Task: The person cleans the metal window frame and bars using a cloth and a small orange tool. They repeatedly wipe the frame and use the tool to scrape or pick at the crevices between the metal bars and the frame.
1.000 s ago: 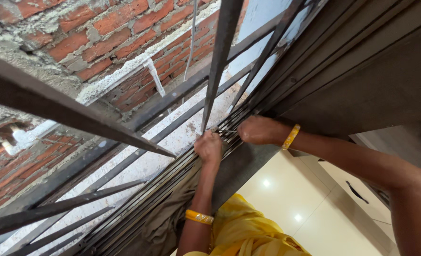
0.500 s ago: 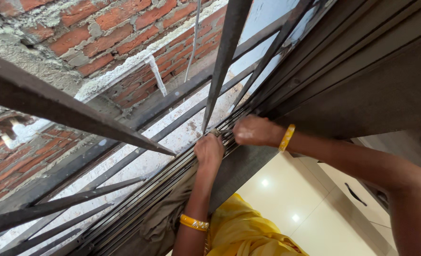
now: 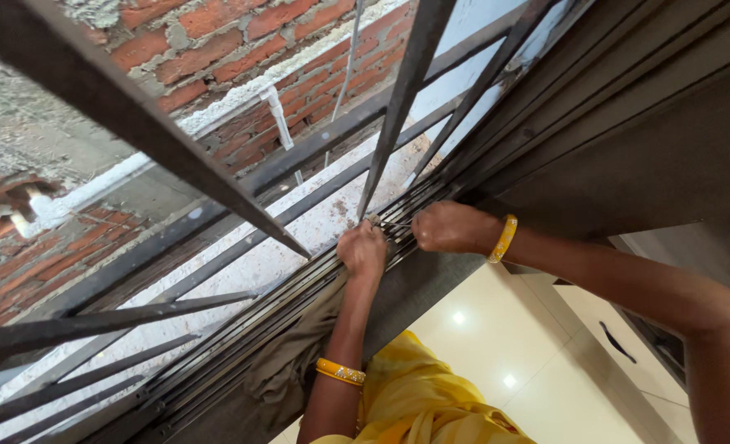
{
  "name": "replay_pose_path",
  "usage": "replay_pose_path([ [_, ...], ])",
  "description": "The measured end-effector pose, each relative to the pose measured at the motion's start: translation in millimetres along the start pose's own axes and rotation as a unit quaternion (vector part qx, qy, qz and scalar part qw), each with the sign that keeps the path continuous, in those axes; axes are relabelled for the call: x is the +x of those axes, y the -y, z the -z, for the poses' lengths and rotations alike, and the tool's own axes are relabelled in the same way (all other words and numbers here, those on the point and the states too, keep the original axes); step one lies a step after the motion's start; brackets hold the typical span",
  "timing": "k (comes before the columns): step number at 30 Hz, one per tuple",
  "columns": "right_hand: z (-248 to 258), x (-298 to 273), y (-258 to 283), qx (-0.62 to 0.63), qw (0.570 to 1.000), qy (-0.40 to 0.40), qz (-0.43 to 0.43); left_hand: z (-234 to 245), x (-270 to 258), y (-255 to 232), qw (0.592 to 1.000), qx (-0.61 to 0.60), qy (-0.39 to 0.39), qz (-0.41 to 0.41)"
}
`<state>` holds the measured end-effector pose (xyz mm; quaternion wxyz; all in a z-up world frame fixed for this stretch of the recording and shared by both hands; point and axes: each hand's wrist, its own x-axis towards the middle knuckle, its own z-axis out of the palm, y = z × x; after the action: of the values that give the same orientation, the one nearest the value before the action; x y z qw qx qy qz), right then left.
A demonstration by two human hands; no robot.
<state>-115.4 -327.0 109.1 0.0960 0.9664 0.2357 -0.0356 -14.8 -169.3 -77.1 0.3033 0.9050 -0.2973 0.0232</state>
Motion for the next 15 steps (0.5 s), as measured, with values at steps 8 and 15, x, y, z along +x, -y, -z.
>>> replay_pose_path([
  [8, 18.2, 16.4, -5.2, -0.224, 0.962, 0.136, 0.073, 53.3, 1.9, -15.7, 0.980, 0.071, 0.183, -0.029],
  [15, -27.1, 4.9, -14.5, 0.109, 0.987, -0.107, 0.048, 51.9, 9.7, -31.2, 0.993, 0.001, 0.113, 0.036],
])
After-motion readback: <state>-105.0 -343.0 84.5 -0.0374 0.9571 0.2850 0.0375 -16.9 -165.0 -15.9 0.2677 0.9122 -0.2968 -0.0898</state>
